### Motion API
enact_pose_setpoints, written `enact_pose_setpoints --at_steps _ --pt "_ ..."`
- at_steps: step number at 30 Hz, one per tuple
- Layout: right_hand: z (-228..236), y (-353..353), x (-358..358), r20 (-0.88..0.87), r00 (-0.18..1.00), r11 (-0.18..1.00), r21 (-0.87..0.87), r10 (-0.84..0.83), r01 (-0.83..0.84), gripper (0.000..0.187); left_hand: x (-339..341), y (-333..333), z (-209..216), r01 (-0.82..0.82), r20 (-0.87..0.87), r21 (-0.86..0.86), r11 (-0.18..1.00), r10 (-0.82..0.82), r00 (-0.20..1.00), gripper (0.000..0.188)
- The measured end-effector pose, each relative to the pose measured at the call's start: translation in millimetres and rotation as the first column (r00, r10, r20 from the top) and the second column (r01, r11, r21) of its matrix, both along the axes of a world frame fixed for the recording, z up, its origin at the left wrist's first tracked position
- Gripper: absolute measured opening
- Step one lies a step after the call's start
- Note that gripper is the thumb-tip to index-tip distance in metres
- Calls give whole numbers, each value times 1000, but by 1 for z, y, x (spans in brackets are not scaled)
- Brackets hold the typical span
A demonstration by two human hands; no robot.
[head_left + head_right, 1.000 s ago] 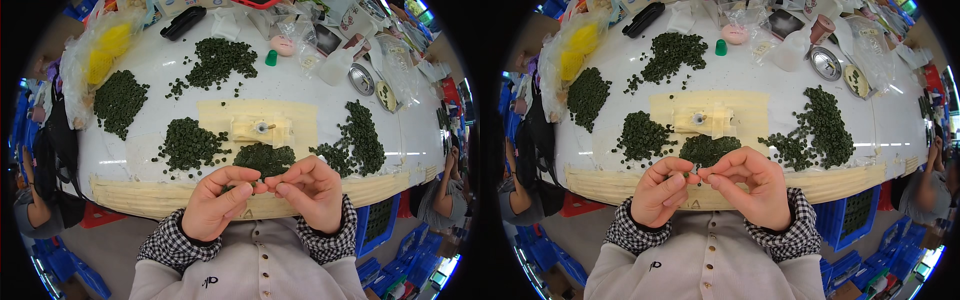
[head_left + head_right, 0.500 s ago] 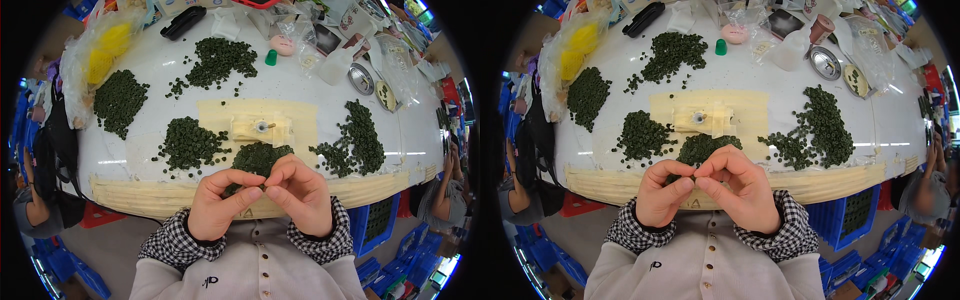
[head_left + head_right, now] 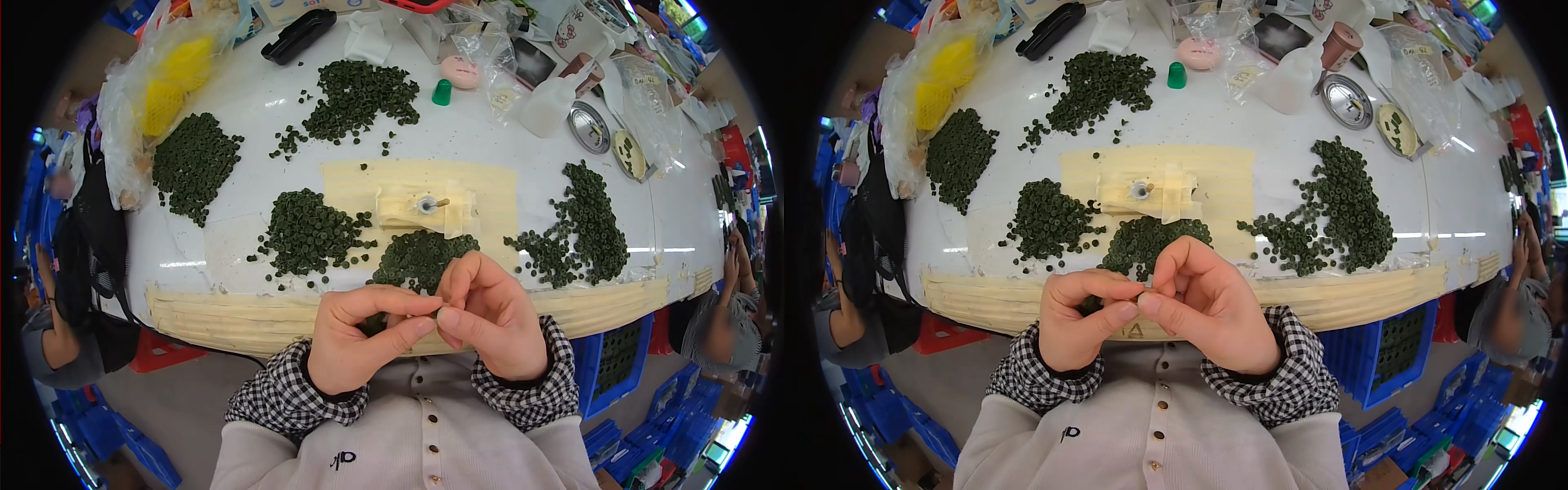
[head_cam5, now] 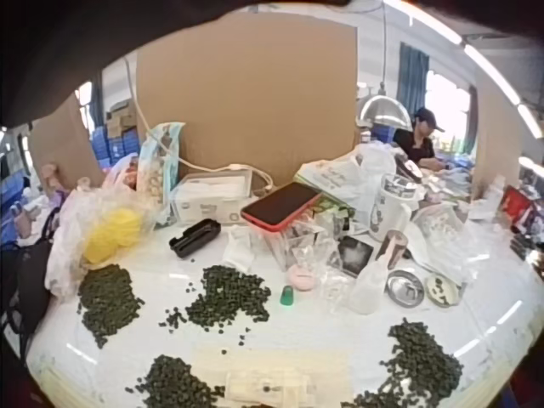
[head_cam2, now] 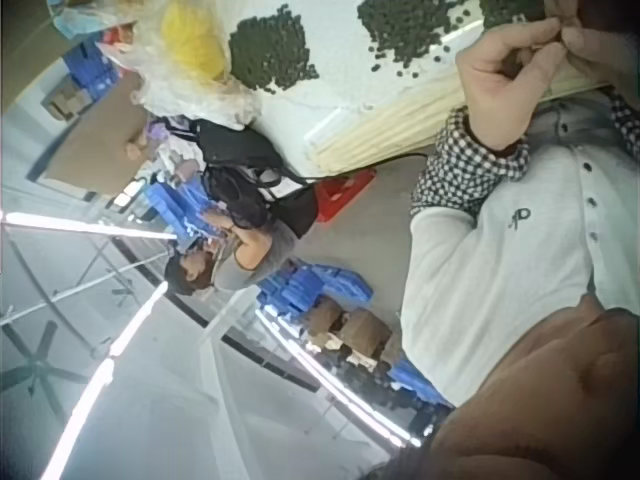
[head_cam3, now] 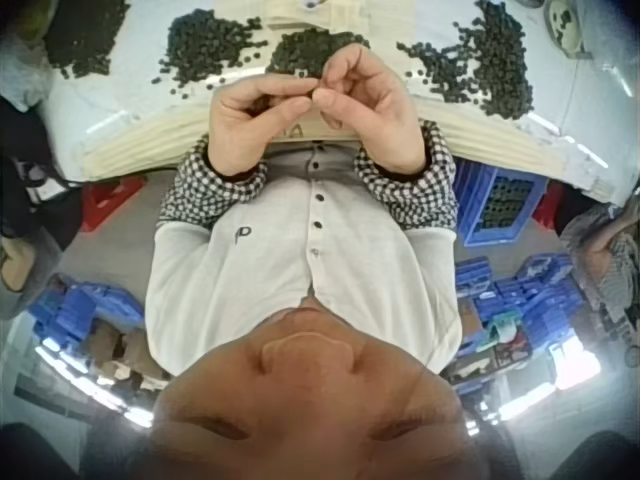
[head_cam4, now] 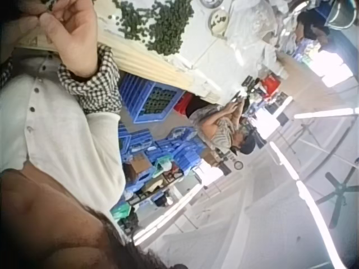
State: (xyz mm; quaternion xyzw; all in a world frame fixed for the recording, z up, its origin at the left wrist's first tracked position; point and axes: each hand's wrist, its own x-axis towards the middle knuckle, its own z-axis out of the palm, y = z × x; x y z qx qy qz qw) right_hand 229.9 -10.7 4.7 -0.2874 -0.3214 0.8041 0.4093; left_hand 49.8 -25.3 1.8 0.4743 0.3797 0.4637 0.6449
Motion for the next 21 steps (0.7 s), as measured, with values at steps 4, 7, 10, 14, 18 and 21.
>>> enact_pose_setpoints --at_steps 4,7,10,14,18,21 --pt "-2 -1 1 6 1000 1000 6 12 -13 15 0 -1 0 -6 22 -66 998 7 1000 17" --pt "-2 -1 1 10 1000 999 23 29 -29 13 1 -1 1 -19 17 -89 996 21 1000 15" --pt "-2 -2 1 34 999 999 33 19 -20 12 1 -2 0 -42 -4 -84 996 42 999 14" --pt "1 -4 -1 119 992 994 105 -48 36 12 2 -2 0 -66 -25 -83 994 64 998 13" --pt "3 -4 -3 250 957 962 263 -145 77 12 2 -2 1 -64 -34 -97 993 61 998 13" --pt "0 -5 -4 288 935 935 339 -206 101 12 2 -1 0 -58 -16 -121 991 56 998 14"
